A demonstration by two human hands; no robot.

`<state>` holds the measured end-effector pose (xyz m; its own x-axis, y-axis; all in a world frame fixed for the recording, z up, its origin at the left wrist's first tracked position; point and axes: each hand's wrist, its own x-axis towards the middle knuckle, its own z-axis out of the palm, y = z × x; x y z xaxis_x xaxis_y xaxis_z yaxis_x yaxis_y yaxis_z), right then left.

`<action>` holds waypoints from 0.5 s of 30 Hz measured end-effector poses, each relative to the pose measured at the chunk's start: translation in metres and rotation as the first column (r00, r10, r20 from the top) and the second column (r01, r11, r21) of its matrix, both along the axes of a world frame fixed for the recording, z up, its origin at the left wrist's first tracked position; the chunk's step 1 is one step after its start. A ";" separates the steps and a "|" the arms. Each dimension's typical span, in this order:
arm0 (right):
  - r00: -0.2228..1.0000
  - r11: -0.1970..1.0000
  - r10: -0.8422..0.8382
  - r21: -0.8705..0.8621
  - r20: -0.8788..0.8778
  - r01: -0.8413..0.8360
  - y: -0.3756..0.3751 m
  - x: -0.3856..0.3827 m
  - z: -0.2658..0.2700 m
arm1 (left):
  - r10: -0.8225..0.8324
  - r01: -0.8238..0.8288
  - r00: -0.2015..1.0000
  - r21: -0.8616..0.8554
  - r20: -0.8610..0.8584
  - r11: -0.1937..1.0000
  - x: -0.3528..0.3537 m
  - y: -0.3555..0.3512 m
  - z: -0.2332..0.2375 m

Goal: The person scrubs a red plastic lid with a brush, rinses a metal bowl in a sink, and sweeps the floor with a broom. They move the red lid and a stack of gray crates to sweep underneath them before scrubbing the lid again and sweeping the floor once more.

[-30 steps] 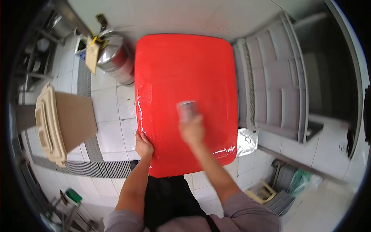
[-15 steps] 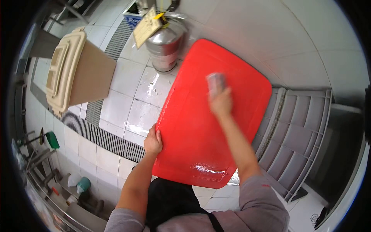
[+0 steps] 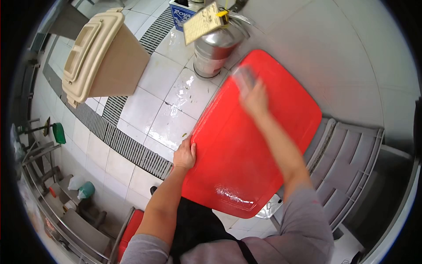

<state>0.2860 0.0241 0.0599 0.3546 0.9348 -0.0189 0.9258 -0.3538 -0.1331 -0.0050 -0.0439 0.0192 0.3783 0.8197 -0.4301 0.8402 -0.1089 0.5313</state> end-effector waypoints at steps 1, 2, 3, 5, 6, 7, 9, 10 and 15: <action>0.981 0.980 0.196 -0.015 -0.009 -0.196 -0.027 -0.043 -0.001 | 0.001 -0.001 1.000 -0.029 -0.026 1.000 -0.001 -0.001 -0.001; 0.856 0.978 0.200 0.042 -0.477 -0.205 -0.054 -0.082 0.012 | 0.017 -0.018 0.999 -0.039 -0.031 0.999 -0.006 -0.007 -0.010; 0.824 0.837 0.485 -0.118 -0.294 -0.535 -0.086 -0.115 0.013 | -0.055 0.058 0.993 0.018 -0.107 0.998 -0.014 -0.014 -0.026; 0.846 0.872 0.424 -0.107 -0.323 -0.478 -0.077 -0.105 -0.012 | -0.140 0.157 0.974 0.084 -0.179 0.984 -0.010 -0.006 -0.022; 0.861 0.901 0.365 -0.100 -0.353 -0.423 -0.067 -0.093 -0.025 | -0.077 0.081 0.992 0.039 -0.097 0.996 -0.003 -0.002 -0.007; 0.877 0.880 0.448 -0.085 -0.177 -0.467 -0.034 -0.057 0.003 | -0.010 0.010 1.000 -0.016 -0.023 1.000 -0.001 -0.001 0.004; 0.972 0.983 0.180 -0.049 0.147 -0.175 0.004 0.023 0.002 | -0.012 0.012 1.000 -0.009 -0.026 1.000 -0.002 -0.003 0.001; 0.987 0.999 0.035 0.012 0.159 -0.037 0.010 0.069 -0.007 | -0.009 0.008 1.000 -0.002 -0.024 1.000 -0.001 -0.002 -0.001; 0.980 0.976 -0.198 -0.090 0.023 0.199 -0.001 0.080 -0.015 | 0.005 -0.005 1.000 0.002 0.022 1.000 0.001 0.000 0.003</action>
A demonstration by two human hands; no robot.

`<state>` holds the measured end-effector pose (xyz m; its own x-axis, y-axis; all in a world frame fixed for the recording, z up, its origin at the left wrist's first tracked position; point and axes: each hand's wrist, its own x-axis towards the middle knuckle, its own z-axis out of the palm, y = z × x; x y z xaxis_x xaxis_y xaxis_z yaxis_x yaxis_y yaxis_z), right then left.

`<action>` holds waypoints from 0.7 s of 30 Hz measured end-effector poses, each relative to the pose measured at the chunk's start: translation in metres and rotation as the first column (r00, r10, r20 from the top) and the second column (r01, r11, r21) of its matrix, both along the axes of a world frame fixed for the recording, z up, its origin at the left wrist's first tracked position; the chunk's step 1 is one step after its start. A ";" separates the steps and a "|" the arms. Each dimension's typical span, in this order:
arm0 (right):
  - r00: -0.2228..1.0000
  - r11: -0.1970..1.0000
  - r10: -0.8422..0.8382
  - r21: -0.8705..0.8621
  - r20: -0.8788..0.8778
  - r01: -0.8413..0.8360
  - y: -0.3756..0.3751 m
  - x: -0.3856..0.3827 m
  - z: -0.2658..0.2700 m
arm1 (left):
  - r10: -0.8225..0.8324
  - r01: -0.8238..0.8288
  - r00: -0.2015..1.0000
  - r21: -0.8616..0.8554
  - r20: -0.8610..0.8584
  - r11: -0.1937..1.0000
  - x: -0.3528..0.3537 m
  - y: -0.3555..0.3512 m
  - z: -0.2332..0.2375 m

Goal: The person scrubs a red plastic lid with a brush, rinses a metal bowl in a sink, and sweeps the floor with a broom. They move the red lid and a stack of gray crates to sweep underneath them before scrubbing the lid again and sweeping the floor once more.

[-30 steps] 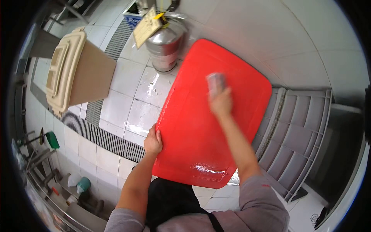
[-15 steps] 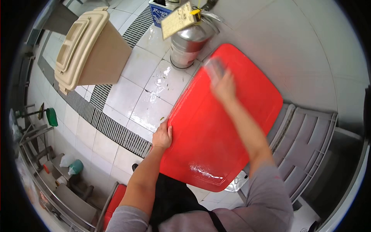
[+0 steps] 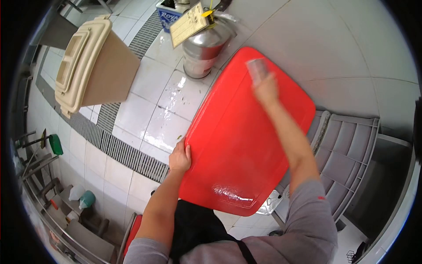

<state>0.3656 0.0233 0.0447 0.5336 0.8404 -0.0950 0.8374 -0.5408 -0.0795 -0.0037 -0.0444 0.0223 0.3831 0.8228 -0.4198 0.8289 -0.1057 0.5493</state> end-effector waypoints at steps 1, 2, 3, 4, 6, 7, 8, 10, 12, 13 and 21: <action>0.986 0.996 0.077 -0.039 -0.150 -0.083 -0.009 -0.040 -0.012 | 0.012 -0.012 1.000 -0.011 0.007 1.000 -0.001 -0.001 0.000; 0.907 0.971 0.241 0.090 -0.345 -0.224 -0.018 -0.098 0.016 | 0.003 -0.003 1.000 -0.011 0.011 1.000 -0.001 -0.003 0.000; 0.808 0.930 0.361 0.120 -0.465 -0.347 -0.028 -0.144 0.058 | 0.005 -0.005 1.000 -0.007 0.001 1.000 -0.001 -0.003 -0.002; 0.686 0.713 0.681 0.018 -0.258 -0.701 -0.044 -0.168 0.027 | 0.006 -0.006 1.000 -0.002 -0.010 1.000 0.000 -0.002 -0.003; 0.742 0.750 0.651 -0.015 -0.163 -0.661 -0.024 -0.161 0.016 | -0.006 0.005 0.999 -0.030 -0.037 1.000 0.001 0.002 0.000; 0.832 0.833 0.544 -0.047 -0.113 -0.551 0.002 -0.137 0.009 | -0.006 0.001 0.998 -0.065 -0.066 0.998 0.002 0.000 0.001; 0.902 0.902 0.431 -0.058 0.023 -0.429 0.024 -0.102 0.006 | -0.020 0.015 0.998 -0.068 -0.065 0.998 0.002 -0.004 0.000; 0.956 0.979 0.206 -0.051 0.208 -0.199 0.045 -0.020 0.016 | -0.015 0.014 0.999 -0.022 -0.044 1.000 0.001 -0.002 -0.003; 0.985 0.994 -0.113 -0.002 0.132 0.114 0.004 0.051 0.016 | -0.036 0.034 0.998 -0.037 -0.055 0.999 0.000 -0.004 -0.002; 0.987 0.990 -0.132 0.071 0.089 0.126 -0.041 0.074 0.017 | -0.031 0.029 0.998 -0.035 -0.059 0.999 0.001 -0.002 0.000; 0.853 0.852 -0.519 -0.108 -0.054 0.511 -0.017 0.052 0.006 | 0.001 -0.004 0.999 -0.072 -0.043 0.997 0.008 -0.001 0.002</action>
